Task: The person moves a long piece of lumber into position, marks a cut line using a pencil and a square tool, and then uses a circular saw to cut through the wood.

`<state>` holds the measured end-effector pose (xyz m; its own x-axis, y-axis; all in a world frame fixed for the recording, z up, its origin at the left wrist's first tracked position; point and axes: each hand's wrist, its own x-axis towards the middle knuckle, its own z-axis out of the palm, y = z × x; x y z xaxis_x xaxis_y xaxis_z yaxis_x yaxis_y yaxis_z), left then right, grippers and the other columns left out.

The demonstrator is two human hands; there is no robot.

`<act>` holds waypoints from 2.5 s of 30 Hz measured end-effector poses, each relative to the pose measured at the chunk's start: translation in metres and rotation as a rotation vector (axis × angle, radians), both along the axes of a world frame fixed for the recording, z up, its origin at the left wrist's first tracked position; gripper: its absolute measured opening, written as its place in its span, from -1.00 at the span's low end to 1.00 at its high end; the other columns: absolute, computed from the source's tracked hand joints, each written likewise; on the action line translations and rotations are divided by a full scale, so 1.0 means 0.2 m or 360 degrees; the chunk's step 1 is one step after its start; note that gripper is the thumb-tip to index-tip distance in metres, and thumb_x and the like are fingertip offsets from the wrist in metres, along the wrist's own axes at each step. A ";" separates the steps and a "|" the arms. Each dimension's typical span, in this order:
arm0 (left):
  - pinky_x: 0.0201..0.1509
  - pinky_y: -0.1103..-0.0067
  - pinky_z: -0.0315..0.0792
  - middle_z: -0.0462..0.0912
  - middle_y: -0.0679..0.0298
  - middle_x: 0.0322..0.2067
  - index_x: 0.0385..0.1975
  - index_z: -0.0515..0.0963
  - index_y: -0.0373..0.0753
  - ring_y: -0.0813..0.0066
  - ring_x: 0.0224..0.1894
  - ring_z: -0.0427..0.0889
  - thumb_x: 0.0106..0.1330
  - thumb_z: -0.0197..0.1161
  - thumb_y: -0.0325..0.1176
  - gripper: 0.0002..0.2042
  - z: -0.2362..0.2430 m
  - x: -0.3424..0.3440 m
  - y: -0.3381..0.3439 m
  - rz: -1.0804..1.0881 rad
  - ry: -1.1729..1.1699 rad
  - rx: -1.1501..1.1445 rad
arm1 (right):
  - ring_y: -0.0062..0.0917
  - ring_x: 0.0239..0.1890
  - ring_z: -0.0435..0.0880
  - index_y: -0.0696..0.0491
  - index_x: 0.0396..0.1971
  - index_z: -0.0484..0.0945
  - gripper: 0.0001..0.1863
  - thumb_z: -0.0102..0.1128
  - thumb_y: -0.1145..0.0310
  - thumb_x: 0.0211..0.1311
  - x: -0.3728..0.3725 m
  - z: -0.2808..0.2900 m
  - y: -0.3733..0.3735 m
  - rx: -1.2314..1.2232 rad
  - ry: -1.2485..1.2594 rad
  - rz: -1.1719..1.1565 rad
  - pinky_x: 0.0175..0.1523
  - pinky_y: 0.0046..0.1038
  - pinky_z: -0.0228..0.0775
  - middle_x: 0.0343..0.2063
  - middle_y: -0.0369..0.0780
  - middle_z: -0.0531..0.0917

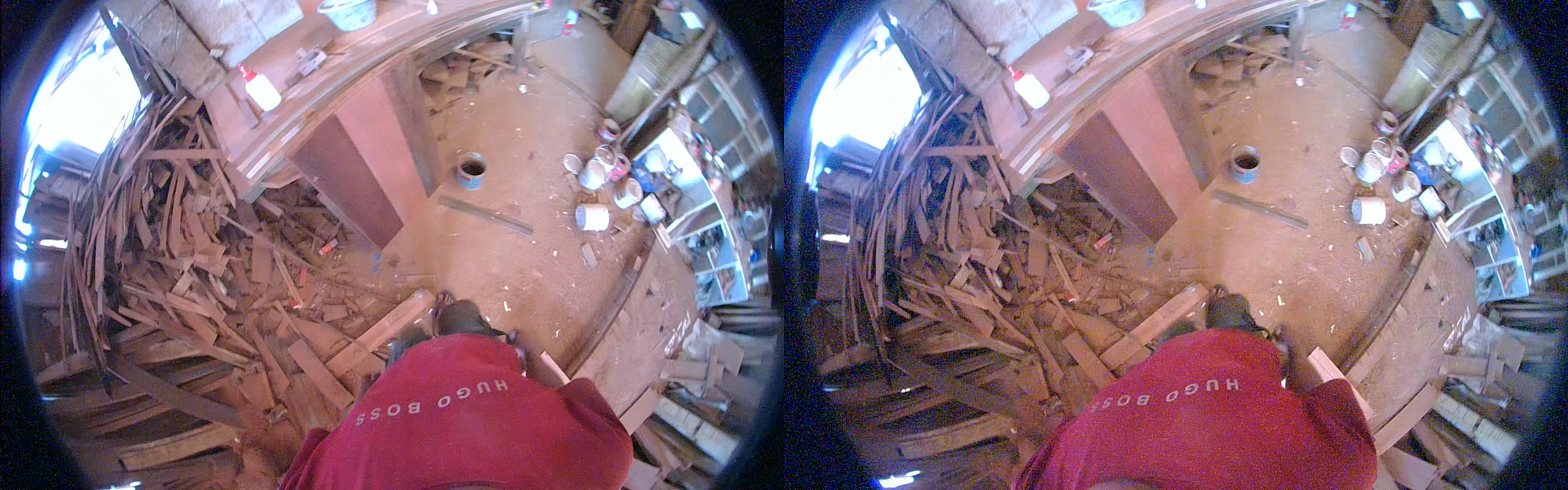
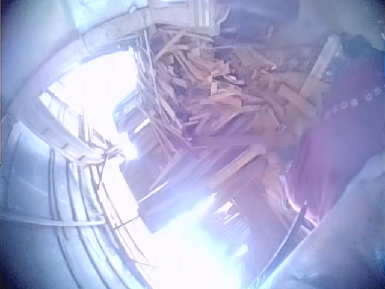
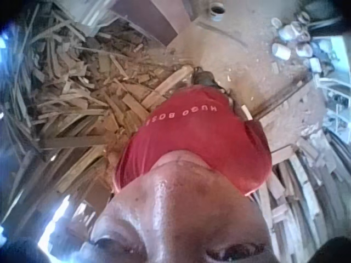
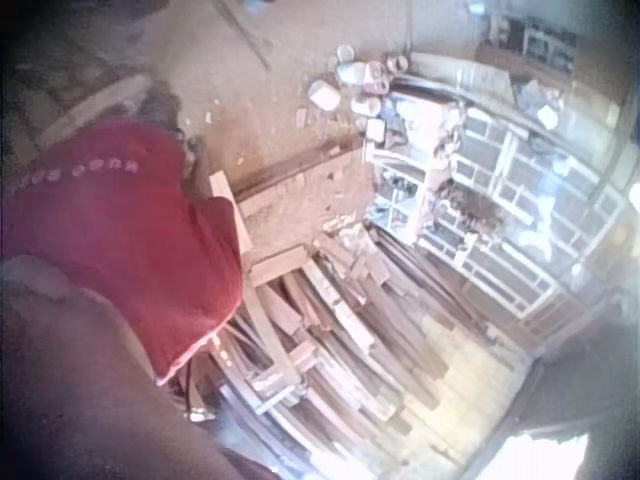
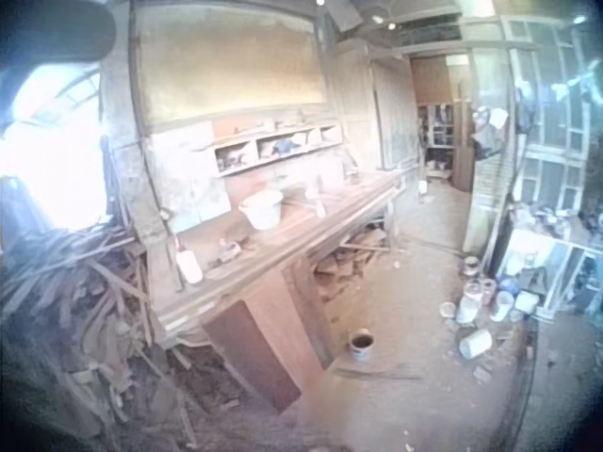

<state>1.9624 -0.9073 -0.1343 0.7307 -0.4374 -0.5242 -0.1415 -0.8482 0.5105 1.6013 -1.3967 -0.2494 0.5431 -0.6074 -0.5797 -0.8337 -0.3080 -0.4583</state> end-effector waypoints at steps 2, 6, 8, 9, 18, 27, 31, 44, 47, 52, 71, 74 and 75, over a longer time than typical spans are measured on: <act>-0.23 0.17 0.42 0.60 -0.07 -0.33 -0.22 0.53 -0.34 -0.12 -0.29 0.57 0.39 0.09 -0.19 -0.71 0.07 0.37 -0.30 0.0013 -0.0480 -0.0149 | -0.24 -0.32 0.68 0.03 -0.26 0.64 -0.71 0.31 0.13 0.14 0.60 0.36 -0.29 -0.0366 -0.0229 0.0206 -0.19 -0.25 0.52 -0.33 -0.10 0.69; 0.02 0.19 0.47 0.63 -0.18 -0.12 -0.04 0.53 -0.37 -0.15 -0.07 0.61 0.38 0.18 -0.17 -0.64 0.53 1.06 -1.52 0.0315 -0.0555 -0.0620 | -0.35 -0.38 0.69 0.09 -0.22 0.62 -0.75 0.24 0.21 0.26 1.22 1.09 -1.11 -0.0615 -0.0797 -0.0253 -0.24 -0.32 0.54 -0.44 -0.11 0.69; 0.12 0.28 0.44 0.63 -0.12 -0.09 -0.03 0.55 -0.37 -0.03 0.01 0.61 0.37 0.22 -0.26 -0.68 0.87 1.46 -1.93 0.0138 -0.0975 -0.1172 | -0.47 -0.43 0.67 0.10 -0.21 0.62 -0.76 0.22 0.24 0.29 1.53 1.36 -1.29 -0.0433 -0.0988 -0.0443 -0.29 -0.39 0.52 -0.48 -0.14 0.68; 0.13 0.32 0.44 0.63 -0.09 -0.07 -0.04 0.55 -0.37 0.02 0.03 0.60 0.37 0.22 -0.28 -0.69 1.11 1.60 -2.18 0.0204 -0.0972 -0.1217 | -0.51 -0.44 0.65 0.11 -0.20 0.61 -0.76 0.21 0.25 0.30 1.62 1.45 -1.37 -0.0367 -0.1060 -0.0512 -0.30 -0.42 0.51 -0.48 -0.16 0.67; 0.25 0.22 0.34 0.51 -0.08 0.12 0.25 0.30 -0.31 -0.03 0.18 0.49 0.03 0.48 0.00 -0.18 1.90 3.30 -3.48 0.0407 -0.1618 -0.1097 | -0.09 -0.55 0.54 0.10 -0.50 0.52 -0.72 0.32 0.21 0.21 1.42 0.70 -1.79 -0.0785 -0.0642 -0.0223 -0.43 -0.17 0.39 -0.61 -0.06 0.56; 0.01 0.30 0.54 0.63 -0.01 -0.04 0.17 0.34 -0.27 0.08 -0.09 0.68 -0.25 0.60 -0.11 -0.12 2.00 3.66 -3.67 0.0477 -0.1145 -0.0773 | -0.44 -0.56 0.58 0.06 -0.48 0.58 -0.78 0.39 0.25 0.15 1.52 0.72 -1.77 0.0485 -0.0176 -0.1005 -0.45 -0.34 0.41 -0.61 -0.24 0.60; 0.03 0.30 0.54 0.67 0.03 -0.16 0.14 0.38 -0.28 0.09 -0.10 0.67 -0.23 0.59 -0.13 -0.16 2.05 3.61 -3.90 0.0253 -0.1344 -0.1112 | -0.48 -0.54 0.59 0.05 -0.43 0.60 -0.81 0.39 0.26 0.15 1.79 0.74 -1.99 0.0855 -0.0536 -0.1176 -0.43 -0.37 0.44 -0.58 -0.26 0.63; 0.27 0.10 0.25 0.47 -0.02 0.14 0.25 0.31 -0.19 0.01 0.24 0.39 0.00 0.45 0.03 -0.19 1.95 3.66 -4.24 0.0742 -0.1642 -0.0555 | -0.61 -0.60 0.55 0.05 -0.21 0.63 -0.86 0.28 0.38 0.25 2.81 0.95 -3.32 0.0065 -0.0868 -0.0573 -0.58 -0.51 0.42 -0.55 -0.30 0.61; 0.23 0.11 0.27 0.49 -0.09 0.14 0.18 0.33 -0.30 0.02 0.18 0.46 0.09 0.38 0.10 -0.24 1.91 3.62 -4.09 0.1095 -0.1307 0.0107 | -0.61 -0.59 0.56 0.03 -0.23 0.63 -0.85 0.31 0.37 0.22 2.71 0.80 -3.42 0.0041 -0.0734 -0.0529 -0.56 -0.50 0.44 -0.54 -0.30 0.62; 0.02 0.20 0.39 0.58 -0.13 -0.11 0.02 0.36 -0.34 0.05 -0.12 0.61 0.14 0.37 -0.09 -0.43 1.77 3.76 -4.16 0.1293 -0.1059 -0.0429 | -0.17 -0.33 0.73 -0.02 -0.31 0.66 -0.74 0.35 0.12 0.12 2.53 0.57 -3.37 -0.0049 -0.0359 0.0141 -0.21 -0.23 0.58 -0.42 -0.09 0.72; -0.56 0.71 0.11 0.30 0.52 -0.66 0.35 0.23 -0.24 0.78 -0.65 0.20 0.50 0.07 -0.32 -0.54 2.14 2.01 -3.76 0.1684 -0.0758 -0.2026 | -0.64 -0.31 0.61 0.17 -0.12 0.60 -0.77 0.14 0.33 0.38 3.81 1.64 -2.77 0.0730 -0.1131 0.1205 -0.19 -0.51 0.47 -0.34 -0.25 0.67; -0.56 0.66 0.15 0.20 0.54 -0.69 0.29 0.36 -0.22 0.75 -0.69 0.14 0.55 -0.03 -0.26 -0.61 2.09 1.69 -3.66 0.1912 -0.0556 -0.2606 | -0.66 -0.29 0.59 0.17 -0.11 0.61 -0.70 0.16 0.23 0.39 3.91 1.90 -2.44 0.1055 -0.1241 0.1411 -0.16 -0.50 0.47 -0.37 -0.27 0.67; -0.55 0.65 0.17 0.20 0.54 -0.69 0.30 0.35 -0.21 0.74 -0.69 0.14 0.55 -0.03 -0.24 -0.61 2.08 1.57 -3.61 0.2017 -0.0545 -0.2621 | -0.68 -0.29 0.59 0.17 -0.10 0.60 -0.72 0.16 0.26 0.39 3.89 1.98 -2.33 0.1091 -0.1231 0.1550 -0.19 -0.53 0.46 -0.37 -0.28 0.66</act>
<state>2.2767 -1.6302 0.2819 0.8902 0.4490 -0.0775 -0.2163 0.5661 0.7955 2.3788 -1.8624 0.1465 0.8857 0.4633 0.0297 0.1054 -0.1384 -0.9847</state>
